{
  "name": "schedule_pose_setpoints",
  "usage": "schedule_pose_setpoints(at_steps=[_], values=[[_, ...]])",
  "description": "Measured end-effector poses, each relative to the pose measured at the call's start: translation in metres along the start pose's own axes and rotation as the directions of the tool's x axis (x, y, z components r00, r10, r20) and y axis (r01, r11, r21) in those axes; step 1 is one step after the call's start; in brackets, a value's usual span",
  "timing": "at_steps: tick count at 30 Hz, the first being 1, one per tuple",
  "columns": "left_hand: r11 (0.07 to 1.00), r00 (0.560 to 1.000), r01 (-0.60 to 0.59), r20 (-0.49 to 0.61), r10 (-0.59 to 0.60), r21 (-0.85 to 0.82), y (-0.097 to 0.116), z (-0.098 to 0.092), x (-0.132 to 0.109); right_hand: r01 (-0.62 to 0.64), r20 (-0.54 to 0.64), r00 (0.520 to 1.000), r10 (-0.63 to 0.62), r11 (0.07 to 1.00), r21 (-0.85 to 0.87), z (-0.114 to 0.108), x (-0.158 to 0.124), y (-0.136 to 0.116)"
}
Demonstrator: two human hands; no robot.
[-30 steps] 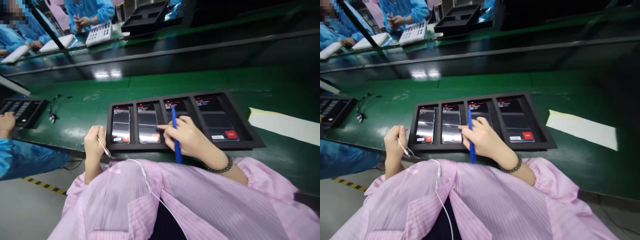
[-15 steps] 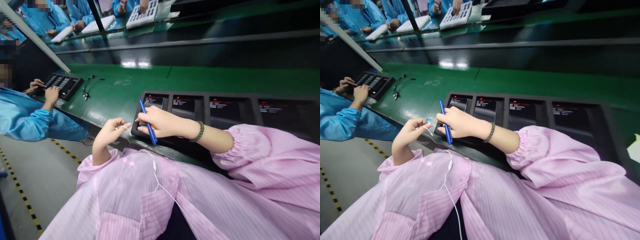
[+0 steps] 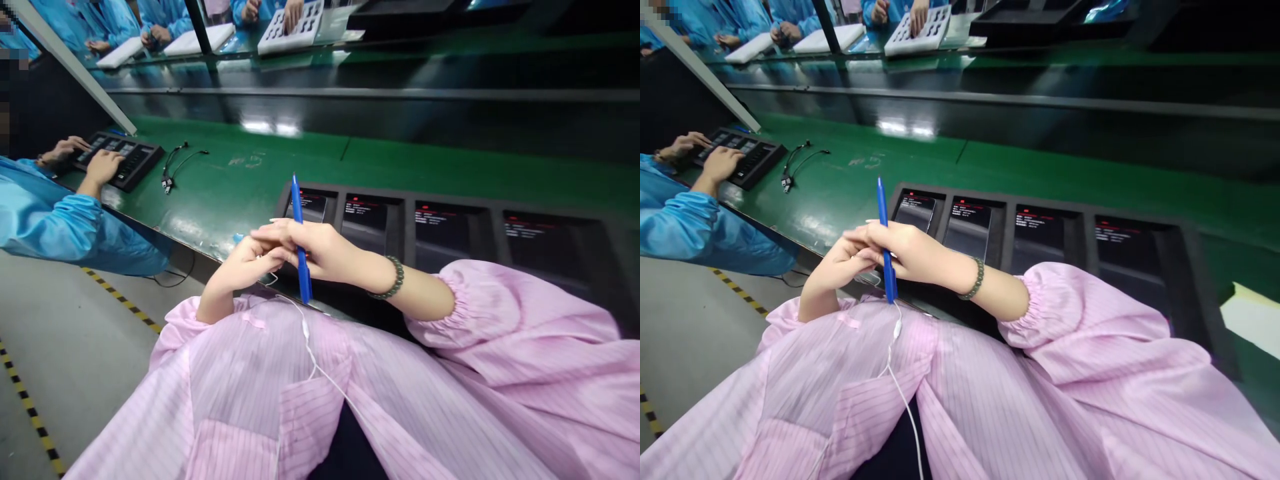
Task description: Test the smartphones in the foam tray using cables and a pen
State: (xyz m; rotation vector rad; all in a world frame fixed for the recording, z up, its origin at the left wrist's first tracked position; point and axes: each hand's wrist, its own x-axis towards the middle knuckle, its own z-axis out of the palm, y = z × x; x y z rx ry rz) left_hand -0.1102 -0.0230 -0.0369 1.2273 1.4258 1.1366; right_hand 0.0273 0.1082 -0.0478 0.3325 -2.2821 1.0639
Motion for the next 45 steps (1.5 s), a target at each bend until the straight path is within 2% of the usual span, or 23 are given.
schedule_pose_setpoints(at_steps=[2, 5, 8, 10, 12, 14, 15, 17, 20, 23, 27, 30, 33, 40, 43, 45], values=[[1.0, 1.0, 0.011, -0.022, -0.011, -0.017, 0.004, 0.002, -0.003, -0.167, -0.032, 0.985, 0.168, 0.986, 0.023, -0.001, 0.0, -0.003], [0.999, 0.997, 0.027, -0.068, -0.029, -0.028, 0.01, 0.005, -0.007, -0.363, -0.037, 0.932, 0.362, 0.932, -0.025, -0.004, 0.0, -0.007], [0.999, 0.999, 0.039, -0.034, -0.04, -0.004, 0.01, 0.011, -0.007, -0.541, -0.014, 0.838, 0.546, 0.826, -0.158, -0.009, 0.001, -0.008], [0.994, 0.997, 0.072, 0.013, -0.073, 0.08, 0.006, 0.017, -0.006, -0.611, -0.023, 0.764, 0.645, 0.711, -0.348, -0.016, 0.002, -0.005], [0.979, 0.996, 0.073, 0.028, -0.079, 0.19, 0.0, 0.025, -0.004, -0.604, -0.056, 0.701, 0.711, 0.551, -0.576, -0.024, 0.002, 0.002], [0.954, 0.999, -0.011, 0.042, -0.002, 0.299, -0.006, 0.036, -0.003, -0.545, -0.076, 0.664, 0.744, 0.411, -0.731, -0.032, 0.002, 0.01], [0.934, 0.997, -0.073, 0.059, 0.056, 0.35, -0.009, 0.041, -0.003, -0.509, -0.065, 0.655, 0.753, 0.376, -0.774, -0.035, 0.002, 0.013], [0.885, 0.981, -0.186, 0.127, 0.144, 0.426, -0.015, 0.049, -0.002, -0.439, -0.007, 0.649, 0.761, 0.367, -0.82, -0.038, 0.001, 0.017], [0.848, 0.96, -0.26, 0.217, 0.176, 0.462, -0.02, 0.053, -0.002, -0.335, 0.113, 0.633, 0.766, 0.402, -0.852, -0.038, -0.001, 0.018], [0.831, 0.962, -0.273, 0.168, 0.217, 0.486, -0.024, 0.046, -0.005, -0.186, 0.253, 0.667, 0.701, 0.486, -0.854, -0.036, 0.0, 0.017], [0.847, 0.961, -0.194, -0.079, 0.266, 0.494, -0.029, 0.03, -0.012, 0.006, 0.397, 0.742, 0.541, 0.586, -0.81, -0.037, 0.004, 0.017], [0.867, 0.927, -0.08, -0.283, 0.246, 0.491, -0.035, 0.018, -0.015, 0.121, 0.462, 0.778, 0.425, 0.62, -0.775, -0.041, 0.005, 0.02], [0.891, 0.894, 0.019, -0.407, 0.188, 0.454, -0.039, 0.011, -0.013, 0.18, 0.489, 0.802, 0.343, 0.642, -0.745, -0.046, 0.001, 0.024], [0.981, 0.872, 0.115, -0.489, -0.023, 0.159, -0.041, 0.002, -0.008, 0.128, 0.389, 0.887, 0.249, 0.677, -0.725, -0.04, -0.012, 0.023], [0.985, 0.886, 0.088, -0.441, -0.144, -0.146, -0.042, -0.005, -0.013, 0.093, 0.351, 0.904, 0.244, 0.689, -0.719, -0.035, -0.015, 0.025], [0.904, 0.914, 0.051, -0.345, -0.214, -0.425, -0.042, -0.007, -0.017, 0.083, 0.357, 0.901, 0.248, 0.708, -0.702, -0.036, -0.016, 0.028]])
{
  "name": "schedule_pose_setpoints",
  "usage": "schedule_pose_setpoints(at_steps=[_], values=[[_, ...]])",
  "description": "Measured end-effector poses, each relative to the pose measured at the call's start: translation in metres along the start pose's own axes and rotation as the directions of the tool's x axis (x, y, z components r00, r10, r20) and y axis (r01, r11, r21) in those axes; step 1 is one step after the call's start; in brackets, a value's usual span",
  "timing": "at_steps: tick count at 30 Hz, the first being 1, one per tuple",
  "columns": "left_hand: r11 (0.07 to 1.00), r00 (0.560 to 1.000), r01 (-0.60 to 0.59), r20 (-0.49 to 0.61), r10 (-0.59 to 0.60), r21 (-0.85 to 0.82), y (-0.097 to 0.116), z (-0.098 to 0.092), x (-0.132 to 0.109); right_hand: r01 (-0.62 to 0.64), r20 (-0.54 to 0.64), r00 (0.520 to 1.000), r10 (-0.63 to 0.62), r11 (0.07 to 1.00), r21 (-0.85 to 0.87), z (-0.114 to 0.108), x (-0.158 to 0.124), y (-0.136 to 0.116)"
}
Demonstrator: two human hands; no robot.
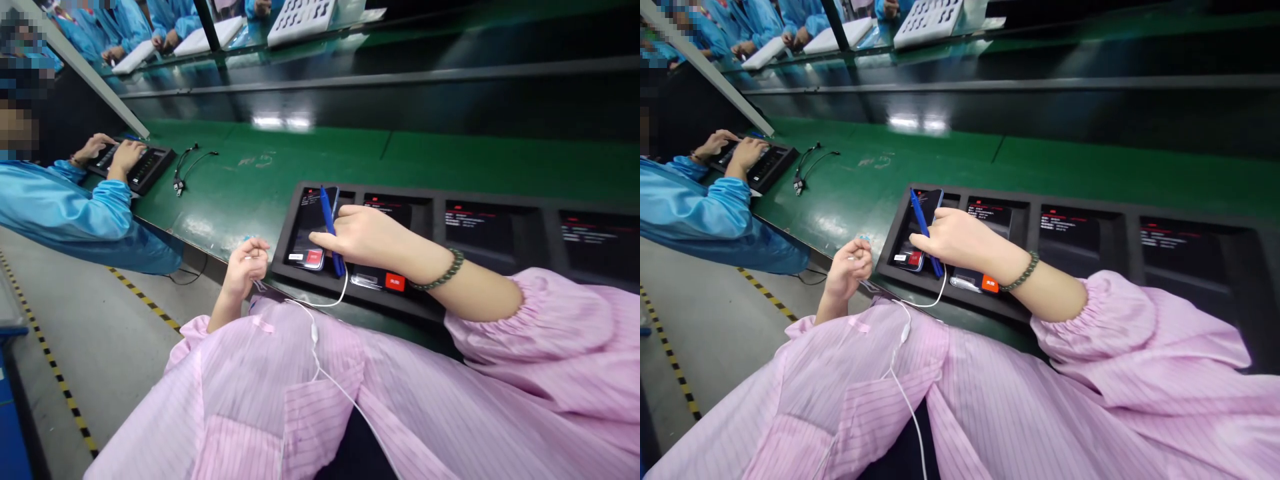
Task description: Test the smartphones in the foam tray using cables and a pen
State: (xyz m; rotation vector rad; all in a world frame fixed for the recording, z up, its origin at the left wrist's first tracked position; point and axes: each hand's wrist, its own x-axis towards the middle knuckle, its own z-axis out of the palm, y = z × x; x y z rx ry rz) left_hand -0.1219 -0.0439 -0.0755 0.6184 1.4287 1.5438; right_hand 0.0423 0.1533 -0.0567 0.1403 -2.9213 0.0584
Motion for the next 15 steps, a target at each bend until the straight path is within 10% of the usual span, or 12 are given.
schedule_pose_setpoints(at_steps=[4, 9, 15], values=[[0.951, 0.997, 0.071, 0.043, -0.061, -0.3, -0.002, 0.004, -0.01, 0.008, 0.041, 0.999, -0.011, 0.998, 0.061, -0.001, -0.007, 0.012], [0.978, 0.998, -0.014, -0.061, 0.002, -0.207, -0.01, 0.007, -0.021, 0.044, -0.008, 0.999, -0.043, 0.991, 0.13, -0.001, -0.023, 0.013], [0.997, 0.996, -0.045, 0.08, 0.05, -0.067, -0.031, 0.003, -0.038, -0.081, 0.044, 0.996, 0.071, 0.956, 0.28, -0.003, -0.034, 0.006]])
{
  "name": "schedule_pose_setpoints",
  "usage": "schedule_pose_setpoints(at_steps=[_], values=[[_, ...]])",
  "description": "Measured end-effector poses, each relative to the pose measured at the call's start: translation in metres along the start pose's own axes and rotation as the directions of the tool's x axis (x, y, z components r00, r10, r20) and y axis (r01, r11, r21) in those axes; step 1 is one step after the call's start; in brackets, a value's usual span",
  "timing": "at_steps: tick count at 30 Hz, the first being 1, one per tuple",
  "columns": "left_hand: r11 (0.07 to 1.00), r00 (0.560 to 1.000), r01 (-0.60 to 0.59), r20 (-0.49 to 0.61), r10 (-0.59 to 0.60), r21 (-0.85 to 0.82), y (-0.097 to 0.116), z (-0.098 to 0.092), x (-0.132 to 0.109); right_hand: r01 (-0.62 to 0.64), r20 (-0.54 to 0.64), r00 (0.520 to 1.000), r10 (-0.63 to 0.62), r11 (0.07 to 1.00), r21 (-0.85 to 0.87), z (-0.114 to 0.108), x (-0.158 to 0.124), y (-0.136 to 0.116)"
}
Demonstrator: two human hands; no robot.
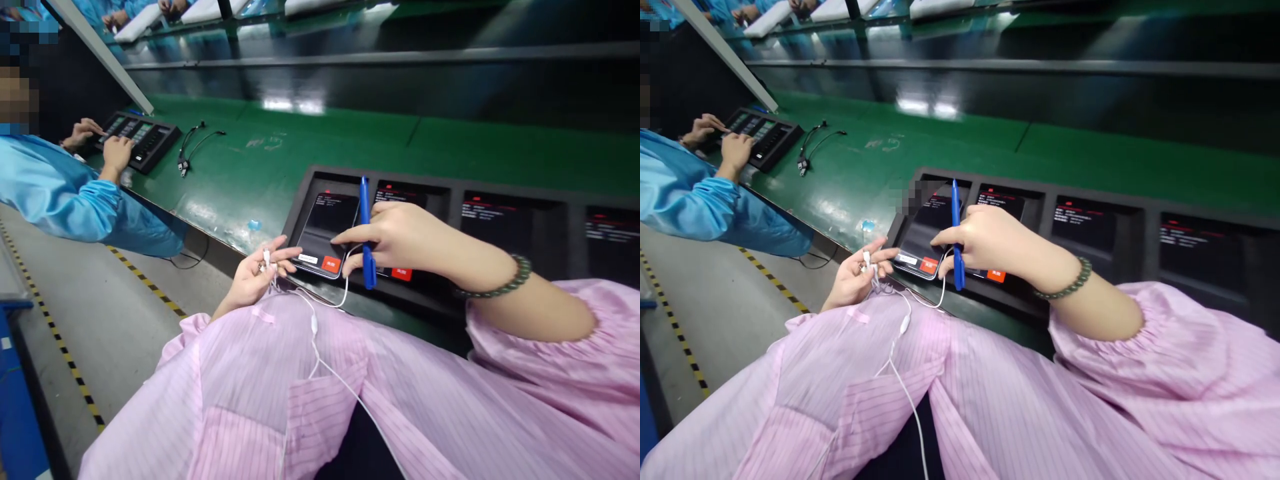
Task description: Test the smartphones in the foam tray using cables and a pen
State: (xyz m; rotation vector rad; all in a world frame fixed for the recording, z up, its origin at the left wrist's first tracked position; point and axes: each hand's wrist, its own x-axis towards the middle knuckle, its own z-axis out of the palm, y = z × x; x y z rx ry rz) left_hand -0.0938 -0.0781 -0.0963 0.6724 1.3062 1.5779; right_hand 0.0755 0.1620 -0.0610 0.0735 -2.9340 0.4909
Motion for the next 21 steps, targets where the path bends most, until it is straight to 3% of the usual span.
schedule_pose_setpoints(at_steps=[4, 6, 10, 13, 21], values=[[0.994, 0.992, 0.078, 0.097, -0.086, 0.079, -0.012, 0.002, -0.011, -0.19, 0.108, 0.98, 0.17, 0.956, 0.224, -0.013, -0.002, 0.005], [0.986, 0.98, 0.122, 0.144, -0.138, 0.111, -0.014, 0.005, -0.013, -0.273, 0.126, 0.96, 0.249, 0.933, 0.236, -0.017, 0.001, 0.008], [0.957, 0.943, 0.208, 0.217, -0.251, 0.203, -0.01, 0.017, -0.012, -0.411, -0.093, 0.908, 0.409, 0.911, -0.006, -0.007, 0.016, 0.01], [0.931, 0.903, 0.281, 0.264, -0.339, 0.235, -0.006, 0.026, -0.011, -0.46, -0.221, 0.877, 0.427, 0.878, -0.13, 0.006, 0.03, 0.013], [0.885, 0.836, 0.464, 0.315, -0.449, 0.032, -0.008, 0.033, -0.003, -0.578, -0.102, 0.813, 0.574, 0.77, -0.269, 0.015, 0.048, 0.015]])
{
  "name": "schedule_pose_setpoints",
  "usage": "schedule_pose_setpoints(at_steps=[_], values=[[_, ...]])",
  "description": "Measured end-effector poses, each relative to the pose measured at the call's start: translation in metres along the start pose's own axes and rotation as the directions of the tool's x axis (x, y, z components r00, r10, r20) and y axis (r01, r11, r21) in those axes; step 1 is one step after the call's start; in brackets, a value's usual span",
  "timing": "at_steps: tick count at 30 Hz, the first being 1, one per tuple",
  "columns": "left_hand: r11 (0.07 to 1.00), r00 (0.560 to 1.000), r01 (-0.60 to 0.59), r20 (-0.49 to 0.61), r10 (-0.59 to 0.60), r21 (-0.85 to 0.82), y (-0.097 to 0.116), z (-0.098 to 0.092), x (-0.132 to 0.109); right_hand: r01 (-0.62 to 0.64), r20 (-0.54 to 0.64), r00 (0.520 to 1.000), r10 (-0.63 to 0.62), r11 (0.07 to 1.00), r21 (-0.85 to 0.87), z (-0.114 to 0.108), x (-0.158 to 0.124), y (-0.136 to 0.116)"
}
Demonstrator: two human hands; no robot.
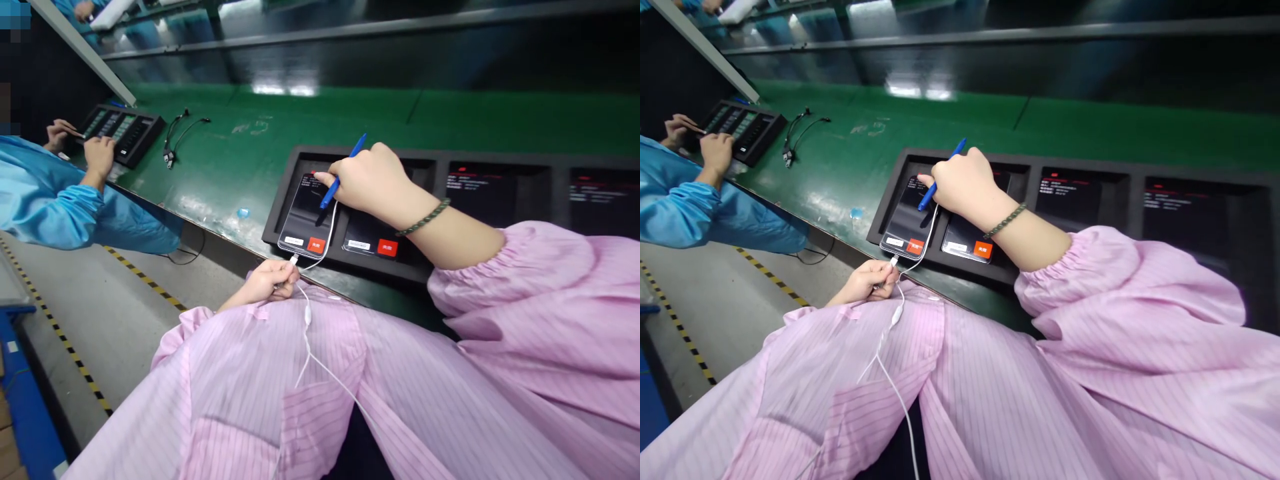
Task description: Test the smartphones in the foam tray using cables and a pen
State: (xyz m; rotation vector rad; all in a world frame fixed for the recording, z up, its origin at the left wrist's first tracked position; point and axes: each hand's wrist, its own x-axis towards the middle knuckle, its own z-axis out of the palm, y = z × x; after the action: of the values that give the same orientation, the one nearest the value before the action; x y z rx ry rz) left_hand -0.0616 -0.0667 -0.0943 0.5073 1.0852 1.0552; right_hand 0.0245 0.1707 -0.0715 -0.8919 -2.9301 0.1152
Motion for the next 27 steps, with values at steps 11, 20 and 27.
schedule_pose_setpoints(at_steps=[11, 20, 27], values=[[0.99, 1.0, 0.024, -0.008, -0.026, -0.141, 0.008, 0.008, -0.002, 0.017, 0.035, 0.999, -0.014, 0.997, -0.082, -0.005, 0.002, -0.012], [0.976, 0.997, 0.04, -0.057, -0.053, -0.215, 0.009, 0.012, 0.0, -0.009, 0.006, 1.0, 0.009, 1.0, -0.004, 0.0, 0.005, -0.01], [0.98, 0.997, 0.068, 0.039, -0.062, -0.189, 0.01, 0.006, 0.004, -0.003, -0.041, 0.999, 0.004, 1.0, 0.021, 0.003, 0.007, -0.003]])
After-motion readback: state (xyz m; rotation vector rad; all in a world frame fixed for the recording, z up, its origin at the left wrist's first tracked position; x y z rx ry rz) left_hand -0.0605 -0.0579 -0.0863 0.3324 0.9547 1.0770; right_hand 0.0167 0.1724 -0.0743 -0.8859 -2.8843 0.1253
